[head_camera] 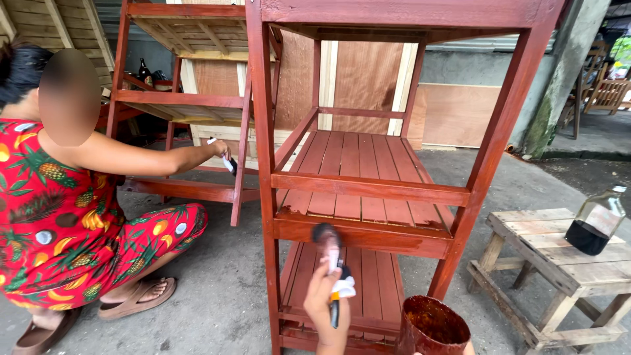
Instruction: The person applies reddish-brown wood stain to a wooden shelf rack using a brush, holding a container of stain in one hand and brushing the frame, rails and slats, working around the piece and reaching lower rails as the clip progresses.
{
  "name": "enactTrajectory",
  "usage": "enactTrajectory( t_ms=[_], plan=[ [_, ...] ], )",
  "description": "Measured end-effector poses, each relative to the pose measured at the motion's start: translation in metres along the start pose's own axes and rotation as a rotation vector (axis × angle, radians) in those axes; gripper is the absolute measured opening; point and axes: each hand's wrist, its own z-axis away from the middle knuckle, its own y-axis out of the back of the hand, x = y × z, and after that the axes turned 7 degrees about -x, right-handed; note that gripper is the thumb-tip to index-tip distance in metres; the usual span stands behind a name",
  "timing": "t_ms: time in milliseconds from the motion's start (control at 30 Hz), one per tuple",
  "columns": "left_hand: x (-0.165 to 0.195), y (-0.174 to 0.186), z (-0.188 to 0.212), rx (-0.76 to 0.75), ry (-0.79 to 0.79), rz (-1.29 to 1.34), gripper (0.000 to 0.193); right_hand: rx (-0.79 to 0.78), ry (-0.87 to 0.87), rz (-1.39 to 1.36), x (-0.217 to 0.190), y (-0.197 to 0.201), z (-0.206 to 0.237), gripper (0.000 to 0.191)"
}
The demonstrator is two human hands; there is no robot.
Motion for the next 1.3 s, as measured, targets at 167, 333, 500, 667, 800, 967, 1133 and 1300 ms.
enactTrajectory(
  t_ms=[167,333,500,667,800,967,1133,1300],
  plan=[
    [-0.005,0.029,-0.001,0.139,0.268,0.25,0.022,-0.009,-0.035,0.003,-0.001,-0.011,0.001,0.116],
    [-0.015,0.066,-0.034,0.238,0.002,-0.094,0.025,0.072,0.008,0.01,0.007,-0.001,0.011,0.113],
    [0.007,-0.01,-0.016,0.165,0.159,-0.01,0.03,0.149,0.156,-0.041,0.021,0.035,0.015,0.108],
    [0.04,-0.073,0.027,0.009,-0.001,0.028,0.039,0.249,0.119,-0.114,0.027,0.072,0.028,0.105],
    [0.059,-0.11,0.046,-0.074,0.026,0.042,0.035,0.277,-0.076,-0.033,0.021,0.1,0.037,0.105],
    [0.077,-0.149,0.063,-0.159,-0.101,0.132,0.037,0.343,-0.11,0.005,0.023,0.116,0.047,0.108],
    [0.093,-0.17,0.085,-0.325,-0.079,0.294,0.039,0.325,0.058,0.006,0.024,0.13,0.061,0.107],
    [0.098,-0.158,0.099,-0.243,-0.033,0.406,0.036,0.331,-0.06,0.035,0.02,0.149,0.06,0.111]
  ],
)
